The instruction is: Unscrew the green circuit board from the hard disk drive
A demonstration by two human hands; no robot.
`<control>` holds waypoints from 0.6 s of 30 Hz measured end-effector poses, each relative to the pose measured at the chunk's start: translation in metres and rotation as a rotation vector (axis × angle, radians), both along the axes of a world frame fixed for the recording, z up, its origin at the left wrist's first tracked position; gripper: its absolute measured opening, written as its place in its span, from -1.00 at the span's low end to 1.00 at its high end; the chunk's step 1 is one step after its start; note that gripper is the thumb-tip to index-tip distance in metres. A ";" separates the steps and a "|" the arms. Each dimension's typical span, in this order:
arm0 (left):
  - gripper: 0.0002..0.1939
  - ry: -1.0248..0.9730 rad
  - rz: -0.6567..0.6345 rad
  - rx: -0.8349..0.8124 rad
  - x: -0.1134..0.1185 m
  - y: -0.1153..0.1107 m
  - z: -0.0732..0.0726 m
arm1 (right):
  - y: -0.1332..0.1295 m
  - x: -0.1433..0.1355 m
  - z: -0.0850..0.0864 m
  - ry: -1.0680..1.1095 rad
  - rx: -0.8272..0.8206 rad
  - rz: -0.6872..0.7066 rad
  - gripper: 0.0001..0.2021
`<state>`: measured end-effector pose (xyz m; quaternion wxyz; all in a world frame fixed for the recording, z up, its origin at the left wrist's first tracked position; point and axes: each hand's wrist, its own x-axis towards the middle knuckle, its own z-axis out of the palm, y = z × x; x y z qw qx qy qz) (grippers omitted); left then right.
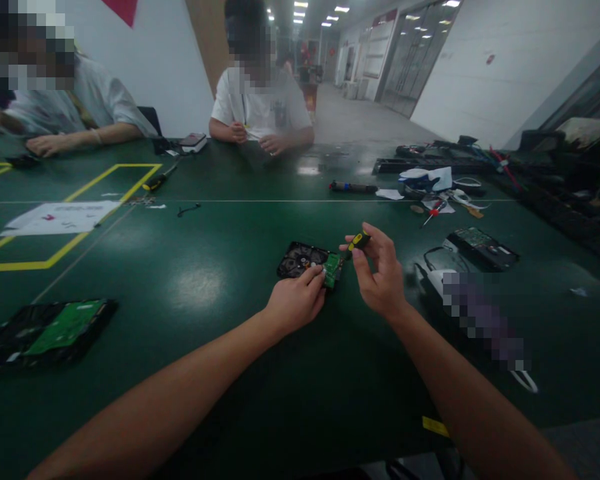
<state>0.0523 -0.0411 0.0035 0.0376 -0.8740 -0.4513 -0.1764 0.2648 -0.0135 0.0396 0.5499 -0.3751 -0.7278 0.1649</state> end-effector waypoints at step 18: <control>-0.57 0.007 0.002 0.025 0.000 0.001 -0.002 | 0.001 0.002 0.001 -0.061 0.042 -0.080 -0.45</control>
